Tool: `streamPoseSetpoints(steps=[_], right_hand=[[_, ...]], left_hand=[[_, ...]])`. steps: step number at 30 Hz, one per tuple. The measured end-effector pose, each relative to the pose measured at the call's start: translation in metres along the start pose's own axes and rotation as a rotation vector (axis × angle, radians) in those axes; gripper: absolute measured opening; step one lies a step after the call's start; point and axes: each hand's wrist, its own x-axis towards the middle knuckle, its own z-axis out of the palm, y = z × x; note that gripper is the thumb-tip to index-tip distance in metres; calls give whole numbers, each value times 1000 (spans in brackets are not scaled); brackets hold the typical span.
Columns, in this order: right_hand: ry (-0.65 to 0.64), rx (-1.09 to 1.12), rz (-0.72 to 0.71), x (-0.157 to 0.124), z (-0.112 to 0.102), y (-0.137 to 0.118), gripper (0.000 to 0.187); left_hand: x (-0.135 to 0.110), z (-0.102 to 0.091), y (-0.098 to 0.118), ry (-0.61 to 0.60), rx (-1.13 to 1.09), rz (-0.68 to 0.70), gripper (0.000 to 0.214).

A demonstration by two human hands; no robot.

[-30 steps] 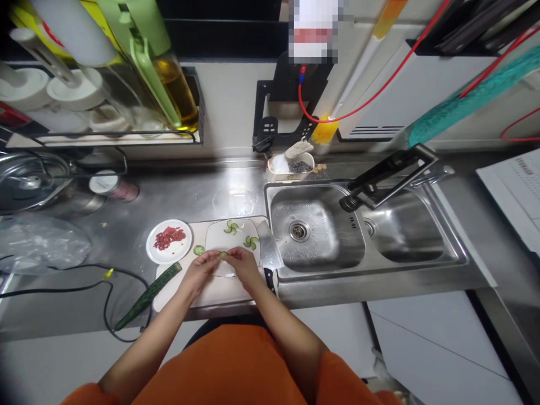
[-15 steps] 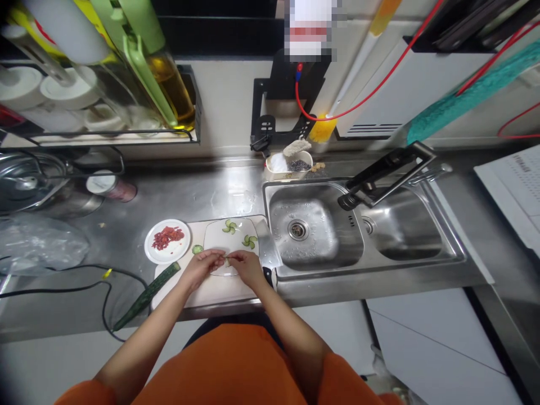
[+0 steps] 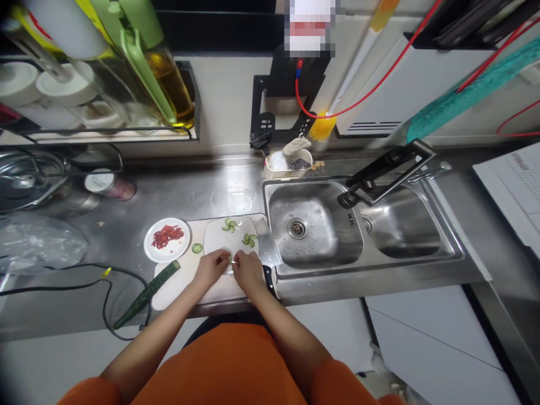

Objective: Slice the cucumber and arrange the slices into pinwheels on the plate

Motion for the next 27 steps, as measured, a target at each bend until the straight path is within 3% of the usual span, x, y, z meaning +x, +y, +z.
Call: streamPoseSetpoints(steps=[7,16,27], right_hand=[[93,-91,-100,-7,5,2,11],[235,-174,-413,-24,19,24,19],[230,-231,-443,-28,22,26,22]], left_hand=[[-3,5,1,-53,202,105,16],[-5,12,-4,18,317,146,15],[-9,14,-11,35,414,248,17]])
